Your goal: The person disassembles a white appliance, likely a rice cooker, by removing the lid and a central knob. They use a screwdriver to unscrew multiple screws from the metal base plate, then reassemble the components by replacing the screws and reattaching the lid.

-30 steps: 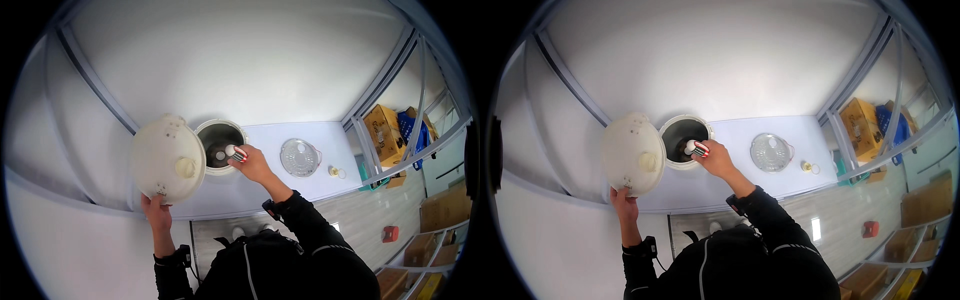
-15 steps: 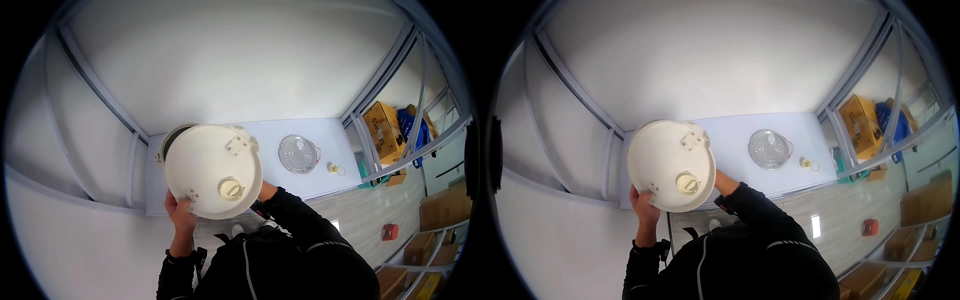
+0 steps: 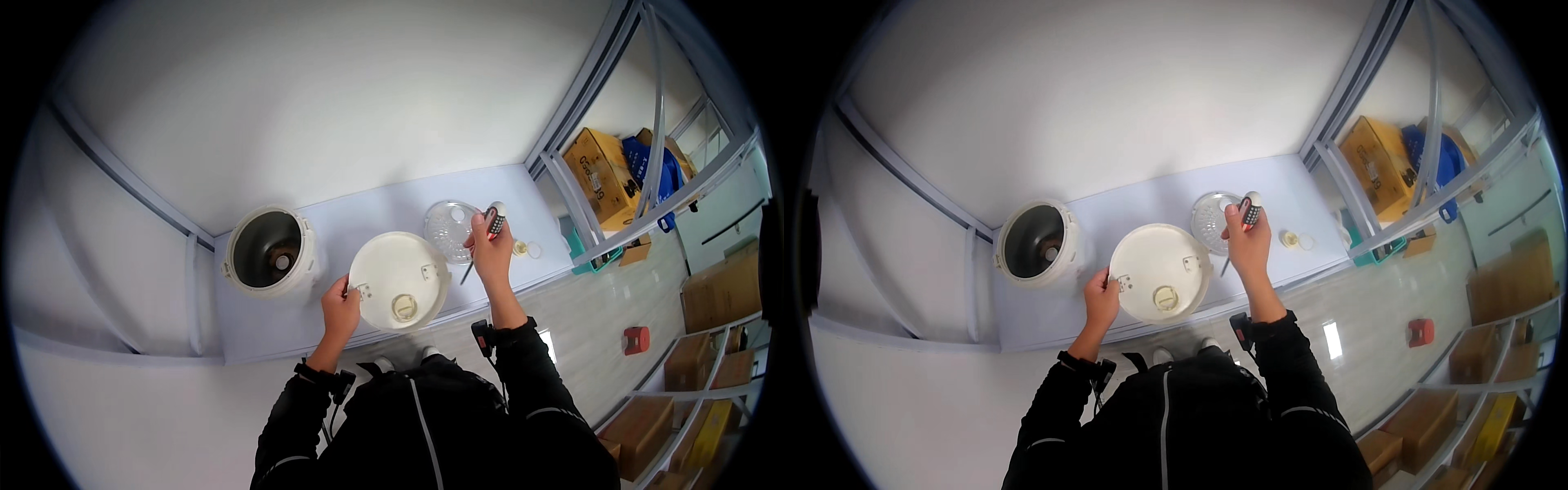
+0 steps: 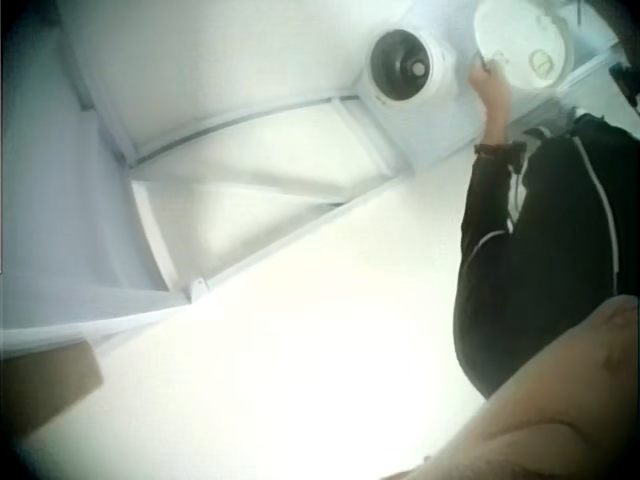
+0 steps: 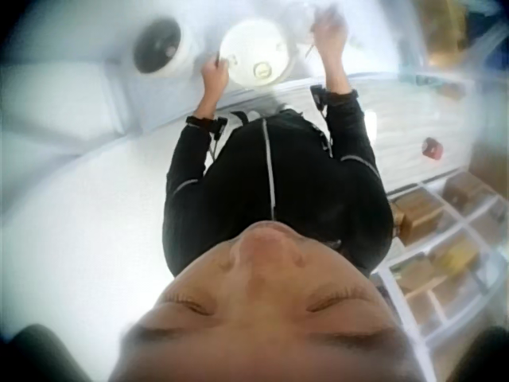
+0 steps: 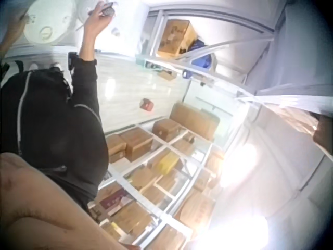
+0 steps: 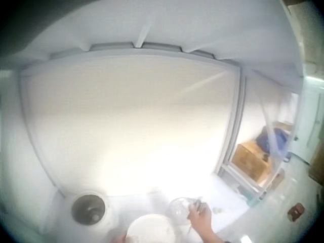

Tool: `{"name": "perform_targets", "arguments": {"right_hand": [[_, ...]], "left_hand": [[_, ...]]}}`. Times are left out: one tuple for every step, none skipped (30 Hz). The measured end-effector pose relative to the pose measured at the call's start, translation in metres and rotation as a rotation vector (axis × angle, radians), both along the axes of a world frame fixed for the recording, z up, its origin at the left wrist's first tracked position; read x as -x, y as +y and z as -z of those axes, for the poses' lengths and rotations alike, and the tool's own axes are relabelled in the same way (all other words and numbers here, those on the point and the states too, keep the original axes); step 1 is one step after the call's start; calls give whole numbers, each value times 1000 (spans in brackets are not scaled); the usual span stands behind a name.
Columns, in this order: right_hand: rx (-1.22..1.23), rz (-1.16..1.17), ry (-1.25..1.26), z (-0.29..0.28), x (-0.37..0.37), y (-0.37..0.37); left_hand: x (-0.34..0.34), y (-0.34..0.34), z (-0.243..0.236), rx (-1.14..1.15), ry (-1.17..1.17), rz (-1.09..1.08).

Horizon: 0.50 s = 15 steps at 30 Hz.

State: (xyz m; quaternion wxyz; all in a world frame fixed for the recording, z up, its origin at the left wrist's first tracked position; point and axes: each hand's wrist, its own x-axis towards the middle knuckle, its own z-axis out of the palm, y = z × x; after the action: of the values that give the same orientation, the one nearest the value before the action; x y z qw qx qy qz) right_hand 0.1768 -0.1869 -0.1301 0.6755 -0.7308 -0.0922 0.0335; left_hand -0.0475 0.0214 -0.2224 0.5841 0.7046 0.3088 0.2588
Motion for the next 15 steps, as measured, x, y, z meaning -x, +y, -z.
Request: {"name": "perform_targets", "arguments": {"right_hand": [[-11,-16,-30,-2,6,-4],[-22,-35,-60,-5,15,-4],[-30,-51,-91,-5,23,-5],[6,-86,-166,-1,27,-8],[14,-144,-162,-1,30,-10],[18,-206,-159,-1,32,-11],[22,-270,-156,-1,34,-11],[12,-305,-130,0,35,-9],[23,-338,-111,1,35,-9],[34,-374,-91,1,34,-8],[45,-410,-71,1,34,-7],[120,-449,-140,5,30,-7],[195,-488,-210,12,25,-8],[269,-527,-281,17,23,-9],[271,-537,-237,16,23,-6]], "left_hand": [[-3,1,6,-24,43,-1],[-6,4,12,-48,86,-5],[-9,6,16,-70,128,-6],[-11,7,20,-66,146,-8],[-12,8,24,-62,164,-12],[-13,9,25,-61,181,-21],[-13,11,25,-93,203,-15],[-13,13,26,-124,225,-12],[-11,13,25,-151,247,-12],[-10,14,25,-180,254,0],[-8,16,25,-210,262,11],[-6,16,22,-240,269,20],[-6,16,20,-208,299,15],[-5,15,18,-176,329,10],[-4,15,18,-142,357,0]]}}
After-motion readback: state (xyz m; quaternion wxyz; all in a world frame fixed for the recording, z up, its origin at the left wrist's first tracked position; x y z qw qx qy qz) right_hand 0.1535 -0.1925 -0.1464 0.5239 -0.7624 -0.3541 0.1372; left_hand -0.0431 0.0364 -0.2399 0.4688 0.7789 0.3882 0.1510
